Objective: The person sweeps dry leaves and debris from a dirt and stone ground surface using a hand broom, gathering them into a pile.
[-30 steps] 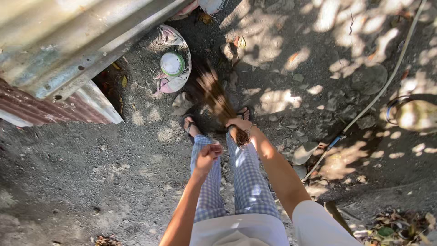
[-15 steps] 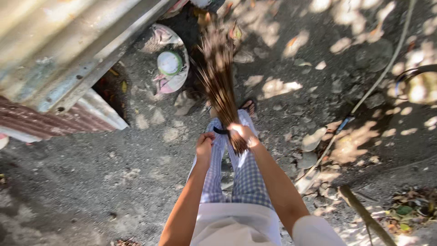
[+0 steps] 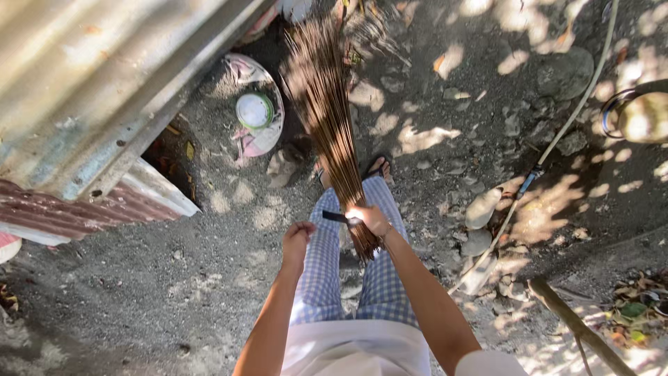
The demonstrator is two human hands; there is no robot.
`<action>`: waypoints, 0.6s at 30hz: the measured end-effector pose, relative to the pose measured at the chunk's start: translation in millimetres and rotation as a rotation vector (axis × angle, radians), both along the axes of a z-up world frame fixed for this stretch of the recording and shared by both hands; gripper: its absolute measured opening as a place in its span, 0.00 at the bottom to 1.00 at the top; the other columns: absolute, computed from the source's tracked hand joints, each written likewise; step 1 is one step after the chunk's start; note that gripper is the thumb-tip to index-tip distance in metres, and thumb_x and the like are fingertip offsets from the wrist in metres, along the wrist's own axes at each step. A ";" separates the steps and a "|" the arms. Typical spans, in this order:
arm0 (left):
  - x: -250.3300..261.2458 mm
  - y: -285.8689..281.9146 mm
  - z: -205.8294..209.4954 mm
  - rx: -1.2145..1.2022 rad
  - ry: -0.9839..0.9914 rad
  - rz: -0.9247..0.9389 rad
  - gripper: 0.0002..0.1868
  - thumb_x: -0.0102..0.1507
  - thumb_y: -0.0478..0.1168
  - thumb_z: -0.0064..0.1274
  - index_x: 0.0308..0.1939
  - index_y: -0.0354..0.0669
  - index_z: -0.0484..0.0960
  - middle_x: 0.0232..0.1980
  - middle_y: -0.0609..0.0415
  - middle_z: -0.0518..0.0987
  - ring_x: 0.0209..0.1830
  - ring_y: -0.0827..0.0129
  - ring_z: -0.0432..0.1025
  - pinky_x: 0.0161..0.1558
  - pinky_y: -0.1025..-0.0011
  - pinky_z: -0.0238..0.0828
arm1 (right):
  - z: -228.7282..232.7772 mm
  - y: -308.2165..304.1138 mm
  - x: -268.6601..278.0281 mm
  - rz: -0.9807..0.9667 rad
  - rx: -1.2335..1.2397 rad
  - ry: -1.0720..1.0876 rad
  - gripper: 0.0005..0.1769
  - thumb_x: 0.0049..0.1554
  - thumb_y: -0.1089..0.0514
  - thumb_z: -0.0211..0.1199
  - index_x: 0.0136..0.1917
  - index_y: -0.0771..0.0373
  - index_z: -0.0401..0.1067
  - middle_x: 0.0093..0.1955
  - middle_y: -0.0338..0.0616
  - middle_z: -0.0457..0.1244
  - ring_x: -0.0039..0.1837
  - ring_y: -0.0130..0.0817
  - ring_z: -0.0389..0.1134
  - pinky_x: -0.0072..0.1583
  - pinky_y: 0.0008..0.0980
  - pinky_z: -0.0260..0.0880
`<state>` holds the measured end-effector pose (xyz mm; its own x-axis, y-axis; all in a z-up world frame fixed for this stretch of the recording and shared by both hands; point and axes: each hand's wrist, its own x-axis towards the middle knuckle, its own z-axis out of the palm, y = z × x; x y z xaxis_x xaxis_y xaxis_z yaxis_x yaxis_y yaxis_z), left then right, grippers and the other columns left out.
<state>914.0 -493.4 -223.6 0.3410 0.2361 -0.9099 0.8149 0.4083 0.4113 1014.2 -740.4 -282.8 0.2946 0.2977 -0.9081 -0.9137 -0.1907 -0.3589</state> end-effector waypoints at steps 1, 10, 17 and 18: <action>3.3 1.9 0.1 0.035 0.028 -0.028 0.17 0.62 0.26 0.36 0.44 0.35 0.82 0.44 0.51 0.83 0.45 0.70 0.74 0.45 0.72 0.65 | -6.6 -1.0 10.4 0.328 0.055 -0.409 0.17 0.57 0.49 0.61 0.52 0.63 0.79 0.46 0.49 0.72 0.46 0.38 0.72 0.48 0.35 0.70; 1.3 11.8 -3.8 -0.027 -0.038 -0.085 0.18 0.58 0.25 0.35 0.42 0.36 0.80 0.43 0.52 0.80 0.46 0.69 0.75 0.48 0.73 0.67 | -34.7 1.9 38.2 0.708 0.049 -1.273 0.25 0.51 0.39 0.67 0.55 0.56 0.76 0.49 0.47 0.72 0.48 0.39 0.72 0.49 0.40 0.74; -9.3 12.4 -5.8 0.017 -0.076 -0.158 0.15 0.58 0.24 0.36 0.39 0.32 0.80 0.43 0.49 0.82 0.43 0.66 0.72 0.46 0.71 0.67 | -38.4 -1.1 47.1 0.236 0.176 -0.141 0.20 0.60 0.43 0.62 0.50 0.62 0.78 0.46 0.47 0.70 0.46 0.40 0.71 0.50 0.40 0.70; -12.4 9.6 -6.5 0.007 -0.034 -0.133 0.15 0.58 0.24 0.36 0.38 0.34 0.79 0.43 0.50 0.82 0.45 0.67 0.74 0.46 0.72 0.67 | -39.3 2.6 60.2 0.025 0.105 0.305 0.25 0.59 0.42 0.67 0.45 0.70 0.78 0.42 0.57 0.70 0.40 0.46 0.70 0.44 0.42 0.70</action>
<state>901.6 -483.8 -230.1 0.3999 0.1932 -0.8960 0.8473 0.2949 0.4418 1074.4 -737.7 -322.1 0.0053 0.3980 -0.9174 -0.9777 -0.1907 -0.0884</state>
